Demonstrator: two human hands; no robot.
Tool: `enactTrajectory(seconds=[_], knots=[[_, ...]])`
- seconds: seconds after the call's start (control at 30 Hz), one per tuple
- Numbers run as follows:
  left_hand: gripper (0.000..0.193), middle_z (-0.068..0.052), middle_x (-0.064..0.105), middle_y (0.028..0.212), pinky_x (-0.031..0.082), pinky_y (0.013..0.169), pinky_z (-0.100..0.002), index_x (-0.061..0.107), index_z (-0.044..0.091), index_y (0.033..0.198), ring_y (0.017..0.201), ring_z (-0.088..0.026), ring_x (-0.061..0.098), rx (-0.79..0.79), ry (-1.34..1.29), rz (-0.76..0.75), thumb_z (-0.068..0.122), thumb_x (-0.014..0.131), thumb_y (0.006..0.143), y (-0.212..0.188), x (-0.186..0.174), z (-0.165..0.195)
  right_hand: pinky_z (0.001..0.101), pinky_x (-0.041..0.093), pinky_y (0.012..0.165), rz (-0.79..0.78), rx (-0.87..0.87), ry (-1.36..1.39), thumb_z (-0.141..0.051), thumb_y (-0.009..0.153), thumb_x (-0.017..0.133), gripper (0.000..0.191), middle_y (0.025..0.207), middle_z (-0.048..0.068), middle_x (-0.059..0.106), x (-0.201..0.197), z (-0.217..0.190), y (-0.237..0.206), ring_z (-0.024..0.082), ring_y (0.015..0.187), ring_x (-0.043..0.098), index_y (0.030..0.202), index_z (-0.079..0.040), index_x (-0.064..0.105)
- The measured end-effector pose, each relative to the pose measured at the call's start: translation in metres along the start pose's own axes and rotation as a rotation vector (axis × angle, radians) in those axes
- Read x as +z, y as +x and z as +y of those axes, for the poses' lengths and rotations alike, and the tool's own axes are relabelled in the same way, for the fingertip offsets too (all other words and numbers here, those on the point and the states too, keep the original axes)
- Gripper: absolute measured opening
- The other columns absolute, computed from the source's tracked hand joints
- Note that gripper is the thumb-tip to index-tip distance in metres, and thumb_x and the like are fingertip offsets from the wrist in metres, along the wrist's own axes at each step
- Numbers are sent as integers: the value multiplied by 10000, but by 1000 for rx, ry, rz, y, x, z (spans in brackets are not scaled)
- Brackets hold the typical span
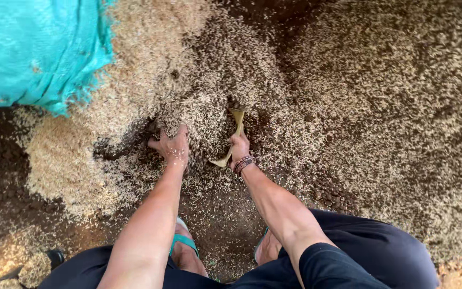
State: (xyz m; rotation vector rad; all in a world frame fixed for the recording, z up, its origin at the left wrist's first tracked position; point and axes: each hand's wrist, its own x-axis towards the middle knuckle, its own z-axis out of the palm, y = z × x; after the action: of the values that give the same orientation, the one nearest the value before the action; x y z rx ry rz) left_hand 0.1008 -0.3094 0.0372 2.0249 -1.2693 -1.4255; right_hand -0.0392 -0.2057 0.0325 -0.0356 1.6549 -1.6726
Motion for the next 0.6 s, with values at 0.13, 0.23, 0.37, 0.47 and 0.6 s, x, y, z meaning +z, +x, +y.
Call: enactTrajectory(seconds=[0.13,0.23,0.37,0.47,0.6], knots=[[984,-335,9,1638,140,1223,-575,303,-121,1502,1521,-477,80,218,272,-160,515,730,885,-27,31,10,479,478,907,-56,314,317,-139,857,556,483,878,87,590,-16,0,-10,275,897,566,1307,34,526],[678,-303,281,1550,217,1184,-553,547,-21,1342,1452,-429,257,471,239,-247,447,734,889,-47,47,29,510,531,949,-124,480,543,-330,878,502,481,1026,115,689,-31,-2,-27,309,1008,635,1234,-11,563],[178,-110,741,1073,433,1104,-511,740,129,898,1133,-288,647,803,-236,-50,305,714,900,-63,45,53,533,393,978,251,738,405,-591,943,361,650,1325,128,585,-59,-7,-60,319,1179,550,1326,-95,534],[145,-96,735,1013,435,999,-487,725,145,837,1072,-275,630,714,-190,145,254,717,932,-63,32,61,528,503,1002,-52,434,821,-475,932,407,608,1391,184,579,-79,-22,-91,367,1203,589,1354,-66,564],[227,-194,640,1004,517,905,-447,654,-15,855,940,-285,626,428,-210,105,144,702,1010,-72,22,41,531,497,1031,-110,250,1171,-530,995,318,654,1481,242,473,-113,-103,-102,356,1334,487,1446,-80,468]])
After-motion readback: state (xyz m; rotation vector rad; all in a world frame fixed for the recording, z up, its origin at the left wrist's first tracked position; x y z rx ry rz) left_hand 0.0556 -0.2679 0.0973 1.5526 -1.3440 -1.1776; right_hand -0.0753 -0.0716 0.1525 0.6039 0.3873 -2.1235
